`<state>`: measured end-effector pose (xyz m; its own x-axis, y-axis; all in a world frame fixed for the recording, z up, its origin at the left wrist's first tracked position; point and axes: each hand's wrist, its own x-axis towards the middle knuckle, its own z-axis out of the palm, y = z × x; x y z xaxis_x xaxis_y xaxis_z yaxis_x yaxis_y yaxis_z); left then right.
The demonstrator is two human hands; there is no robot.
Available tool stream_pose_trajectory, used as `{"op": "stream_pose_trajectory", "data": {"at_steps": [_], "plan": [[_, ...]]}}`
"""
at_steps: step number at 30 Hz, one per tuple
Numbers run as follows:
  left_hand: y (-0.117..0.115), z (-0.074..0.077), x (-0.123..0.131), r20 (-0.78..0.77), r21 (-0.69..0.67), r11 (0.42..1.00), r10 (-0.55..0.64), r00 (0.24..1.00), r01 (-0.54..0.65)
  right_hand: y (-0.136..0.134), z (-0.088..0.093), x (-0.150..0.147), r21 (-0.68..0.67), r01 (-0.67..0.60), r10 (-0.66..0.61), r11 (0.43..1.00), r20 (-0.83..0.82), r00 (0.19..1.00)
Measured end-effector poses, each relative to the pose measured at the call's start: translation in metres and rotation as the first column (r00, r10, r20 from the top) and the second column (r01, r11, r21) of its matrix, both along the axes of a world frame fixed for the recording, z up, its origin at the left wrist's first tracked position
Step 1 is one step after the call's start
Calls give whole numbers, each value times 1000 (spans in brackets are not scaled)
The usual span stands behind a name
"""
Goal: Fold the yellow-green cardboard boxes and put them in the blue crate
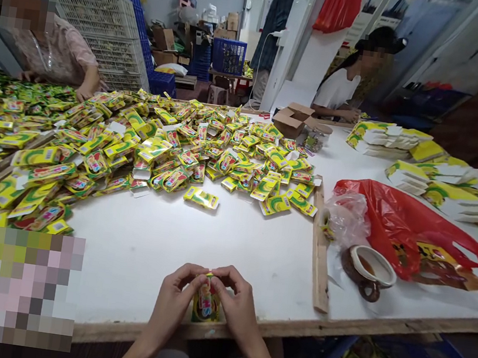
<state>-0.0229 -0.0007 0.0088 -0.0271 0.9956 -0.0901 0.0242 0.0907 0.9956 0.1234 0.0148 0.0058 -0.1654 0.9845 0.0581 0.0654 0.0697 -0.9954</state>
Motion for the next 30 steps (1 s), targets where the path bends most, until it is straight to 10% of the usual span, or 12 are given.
{"op": "stream_pose_trajectory", "data": {"at_steps": [30], "plan": [[11,-5,-10,170,-37,996,-74,983,81,8,10,-1,2,-70,70,998,74,995]]}}
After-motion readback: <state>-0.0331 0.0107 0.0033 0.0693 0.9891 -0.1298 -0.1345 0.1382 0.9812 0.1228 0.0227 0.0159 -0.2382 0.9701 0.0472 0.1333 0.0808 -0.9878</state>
